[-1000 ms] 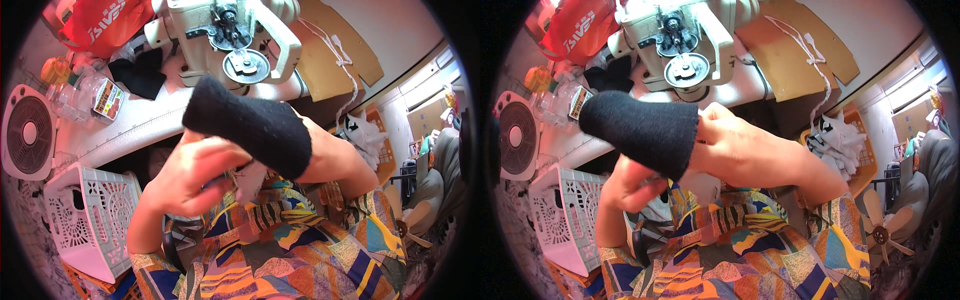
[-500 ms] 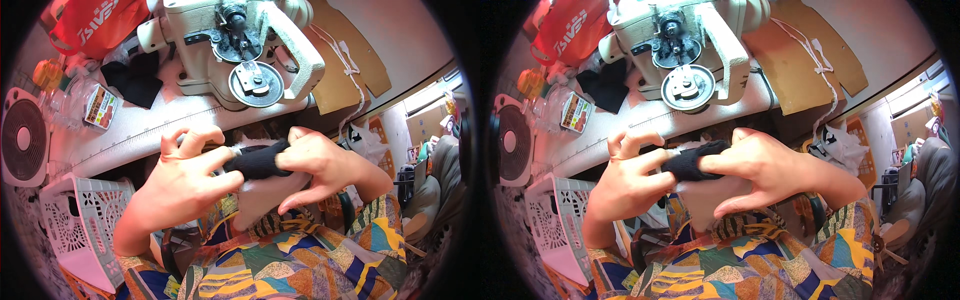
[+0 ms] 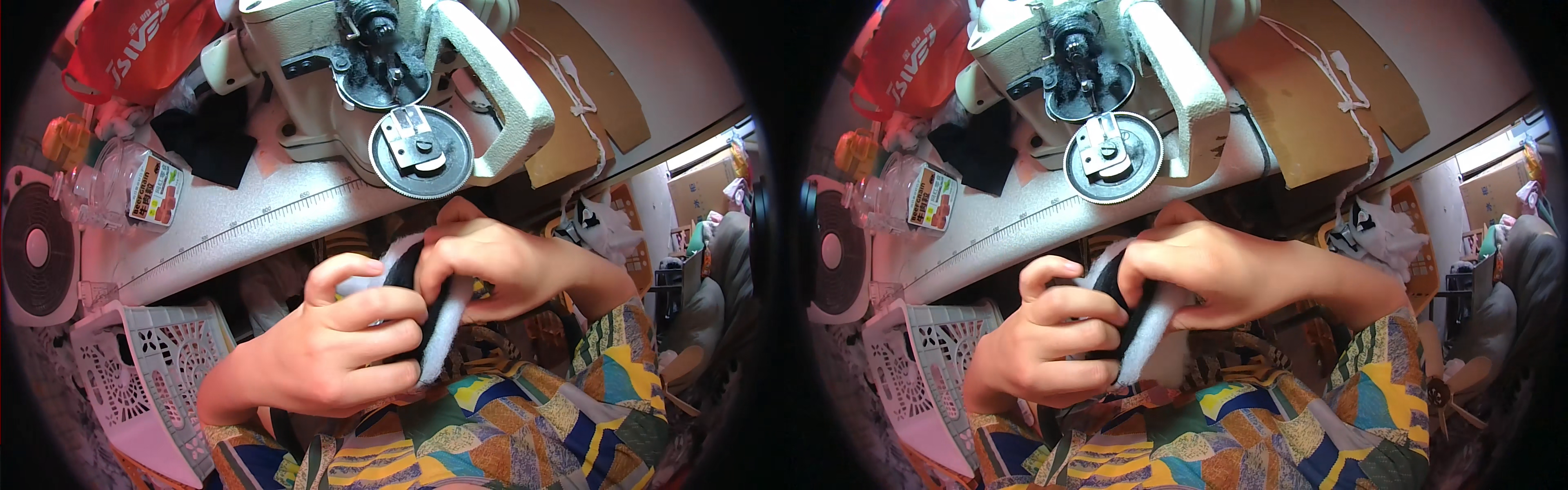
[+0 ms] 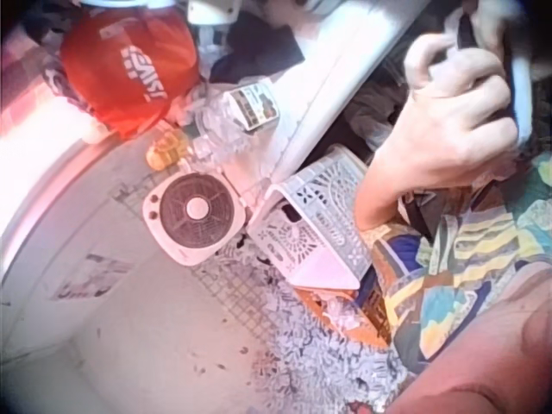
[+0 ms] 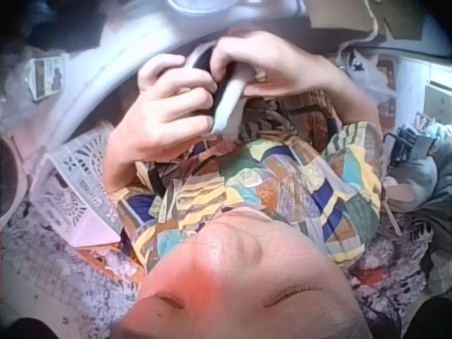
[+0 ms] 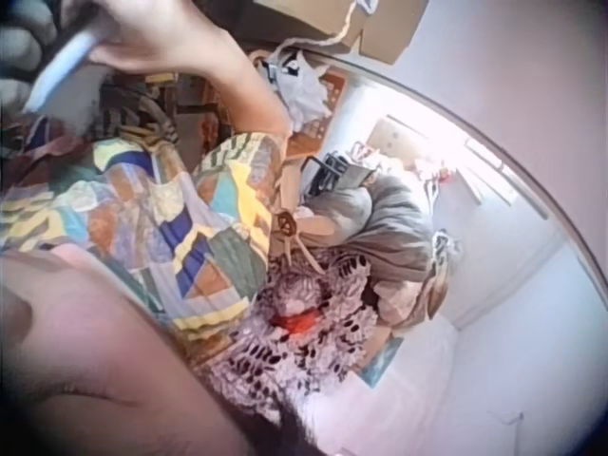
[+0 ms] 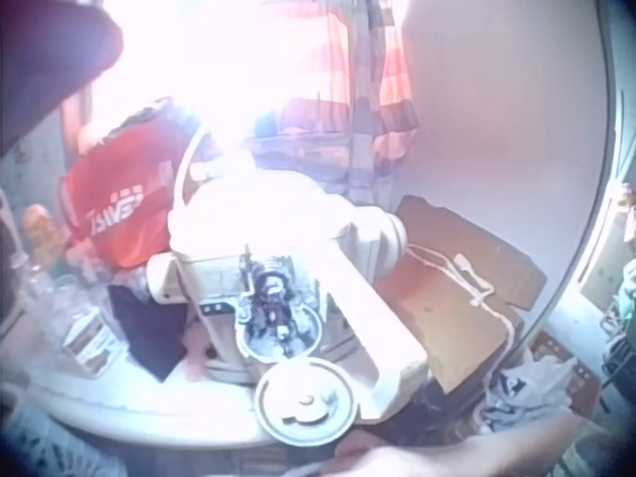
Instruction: Sewing and assembling pieces of a white and black plush toy using a specialized sewing machine.
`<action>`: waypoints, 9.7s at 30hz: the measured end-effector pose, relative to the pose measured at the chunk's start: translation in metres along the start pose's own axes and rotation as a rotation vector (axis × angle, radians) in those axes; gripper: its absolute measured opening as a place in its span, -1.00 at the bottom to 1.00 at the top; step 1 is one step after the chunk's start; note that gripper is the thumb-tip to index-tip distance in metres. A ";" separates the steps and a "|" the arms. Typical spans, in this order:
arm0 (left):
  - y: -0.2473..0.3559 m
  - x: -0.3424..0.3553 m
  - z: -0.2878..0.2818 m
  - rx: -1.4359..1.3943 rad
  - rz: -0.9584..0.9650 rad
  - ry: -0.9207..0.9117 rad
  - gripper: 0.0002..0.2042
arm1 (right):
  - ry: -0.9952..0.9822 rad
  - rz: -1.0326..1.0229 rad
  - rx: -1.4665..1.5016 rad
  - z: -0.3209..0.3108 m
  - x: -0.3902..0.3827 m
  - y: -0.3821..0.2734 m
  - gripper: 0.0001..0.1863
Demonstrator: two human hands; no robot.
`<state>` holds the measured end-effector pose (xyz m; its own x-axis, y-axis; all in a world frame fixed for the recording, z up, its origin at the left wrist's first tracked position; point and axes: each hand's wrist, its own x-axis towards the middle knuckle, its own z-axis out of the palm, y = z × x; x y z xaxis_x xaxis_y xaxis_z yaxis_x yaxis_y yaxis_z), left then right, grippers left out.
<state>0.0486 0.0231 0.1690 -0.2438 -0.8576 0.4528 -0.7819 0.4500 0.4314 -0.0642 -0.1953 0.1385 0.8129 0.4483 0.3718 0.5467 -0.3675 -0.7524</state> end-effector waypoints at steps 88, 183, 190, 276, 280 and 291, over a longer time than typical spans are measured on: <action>-0.055 0.031 -0.028 0.342 -0.436 0.482 -0.78 | 0.614 0.484 -0.070 0.060 -0.013 0.033 -0.59; -0.070 0.023 -0.010 0.414 -0.202 0.597 -0.76 | 1.000 0.278 0.154 0.068 -0.013 0.055 -0.48; -0.066 0.025 -0.008 0.445 -0.218 0.574 -0.76 | 0.873 0.354 0.113 0.066 -0.003 0.020 -0.02; -0.077 0.004 -0.034 0.221 -0.267 0.541 -0.84 | 0.427 0.594 0.223 0.061 -0.003 0.060 -0.49; -0.074 0.011 -0.027 0.289 -0.238 0.602 -0.82 | 0.468 0.638 0.418 0.046 0.011 0.045 -0.49; -0.077 0.036 -0.017 0.282 -0.176 0.629 -0.81 | 0.543 0.639 0.553 0.038 -0.006 0.046 -0.47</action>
<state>0.1102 -0.0385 0.1656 0.2111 -0.5671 0.7962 -0.9187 0.1631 0.3598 -0.0510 -0.1840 0.0808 0.9783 -0.1836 -0.0961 -0.0821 0.0822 -0.9932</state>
